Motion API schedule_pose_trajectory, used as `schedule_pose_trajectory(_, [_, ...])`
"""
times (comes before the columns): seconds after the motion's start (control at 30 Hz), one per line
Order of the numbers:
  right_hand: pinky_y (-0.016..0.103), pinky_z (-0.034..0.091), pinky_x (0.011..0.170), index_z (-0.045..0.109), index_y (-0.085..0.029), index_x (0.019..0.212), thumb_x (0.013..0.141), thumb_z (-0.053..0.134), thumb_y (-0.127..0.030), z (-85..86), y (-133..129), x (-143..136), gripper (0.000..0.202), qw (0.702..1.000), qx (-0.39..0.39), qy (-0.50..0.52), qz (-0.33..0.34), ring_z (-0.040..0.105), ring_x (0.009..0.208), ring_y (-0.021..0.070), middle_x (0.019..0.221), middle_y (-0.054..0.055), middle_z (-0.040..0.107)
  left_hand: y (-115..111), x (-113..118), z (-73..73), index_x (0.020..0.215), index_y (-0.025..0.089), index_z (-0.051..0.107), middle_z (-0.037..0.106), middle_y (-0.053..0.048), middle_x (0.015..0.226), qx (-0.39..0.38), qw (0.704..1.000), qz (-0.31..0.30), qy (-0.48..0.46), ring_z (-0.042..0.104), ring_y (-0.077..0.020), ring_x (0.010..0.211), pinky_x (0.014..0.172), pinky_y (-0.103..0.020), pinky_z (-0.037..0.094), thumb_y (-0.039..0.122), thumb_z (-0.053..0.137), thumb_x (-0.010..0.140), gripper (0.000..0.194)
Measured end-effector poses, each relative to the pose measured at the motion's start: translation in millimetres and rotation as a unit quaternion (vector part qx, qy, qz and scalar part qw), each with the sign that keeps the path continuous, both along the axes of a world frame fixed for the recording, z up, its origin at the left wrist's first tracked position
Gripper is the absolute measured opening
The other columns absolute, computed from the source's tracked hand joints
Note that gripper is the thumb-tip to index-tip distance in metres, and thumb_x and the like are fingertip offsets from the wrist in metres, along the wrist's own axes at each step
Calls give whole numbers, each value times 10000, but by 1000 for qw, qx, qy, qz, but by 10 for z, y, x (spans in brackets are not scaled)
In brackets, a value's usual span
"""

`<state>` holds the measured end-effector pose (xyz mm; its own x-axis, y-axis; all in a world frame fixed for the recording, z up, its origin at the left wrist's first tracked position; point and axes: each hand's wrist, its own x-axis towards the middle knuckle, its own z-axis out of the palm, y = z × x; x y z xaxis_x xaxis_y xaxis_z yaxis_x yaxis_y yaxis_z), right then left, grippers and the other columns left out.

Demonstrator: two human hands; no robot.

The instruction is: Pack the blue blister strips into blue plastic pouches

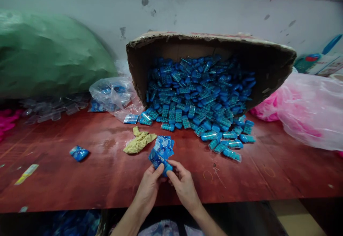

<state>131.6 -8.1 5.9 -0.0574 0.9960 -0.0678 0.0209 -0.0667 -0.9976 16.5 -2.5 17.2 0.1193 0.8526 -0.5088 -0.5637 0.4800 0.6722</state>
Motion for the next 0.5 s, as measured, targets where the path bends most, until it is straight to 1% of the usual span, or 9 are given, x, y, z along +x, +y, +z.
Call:
schedule_pose_trajectory(0.07, [276, 505, 635, 582, -177, 985, 791, 527, -285, -23, -51, -45, 229, 999, -23, 19, -14, 608, 692, 167, 814, 34, 654, 9, -1, -20, 814, 147, 659, 673, -37, 738, 0, 999, 14, 36, 542, -93, 581, 528, -199, 394, 308, 679, 640, 238])
schedule_pose_trajectory(0.1, [271, 503, 633, 585, -174, 959, 785, 536, -280, -19, -67, -52, 210, 1000, -18, 12, -15, 609, 687, 165, 803, 33, 655, 18, -12, -28, 792, 136, 660, 669, -37, 709, 0, 999, 23, 46, 535, -92, 566, 519, -200, 390, 322, 684, 630, 248])
schedule_pose_trajectory(0.2, [279, 481, 724, 605, -187, 929, 762, 561, -232, 16, -87, -36, 179, 998, 44, -48, -18, 604, 776, 175, 857, 40, 659, 53, -62, -29, 746, 119, 659, 662, -38, 652, -3, 998, 42, 51, 552, -112, 570, 553, -223, 408, 341, 710, 588, 277])
schedule_pose_trajectory(0.27, [284, 468, 754, 609, -195, 934, 753, 568, -222, 10, -82, -23, 187, 996, 63, -57, -27, 594, 815, 178, 884, 44, 653, 66, -88, -12, 740, 118, 659, 664, -42, 656, -6, 999, 30, 39, 569, -129, 592, 589, -241, 419, 330, 717, 581, 271])
schedule_pose_trajectory(0.3, [277, 477, 718, 605, -193, 929, 751, 572, -235, -9, -74, -23, 186, 998, 49, -36, -30, 595, 776, 170, 857, 40, 650, 65, -93, -1, 738, 120, 658, 666, -44, 667, -7, 999, 21, 29, 573, -133, 600, 602, -249, 422, 322, 714, 588, 258])
schedule_pose_trajectory(0.37, [247, 483, 569, 586, -181, 894, 738, 589, -284, -65, -52, -31, 187, 999, -12, 40, -26, 577, 605, 133, 753, 15, 626, 49, -85, 13, 761, 129, 656, 666, -42, 698, -8, 1000, 7, 3, 573, -136, 610, 614, -260, 427, 310, 698, 615, 237])
schedule_pose_trajectory(0.43, [213, 440, 437, 563, -171, 859, 717, 609, -334, -117, -28, -41, 221, 991, -71, 108, -15, 504, 449, 86, 666, -19, 582, 19, -60, 17, 807, 139, 654, 664, -43, 725, -6, 1000, -9, -25, 568, -136, 613, 608, -265, 429, 311, 670, 652, 232])
schedule_pose_trajectory(0.5, [203, 431, 421, 558, -169, 890, 714, 612, -351, -139, -8, -37, 259, 988, -84, 126, -4, 485, 434, 72, 678, -23, 575, -14, -26, 13, 837, 135, 653, 662, -57, 763, 4, 998, -38, -53, 561, -132, 626, 611, -263, 428, 308, 630, 697, 224])
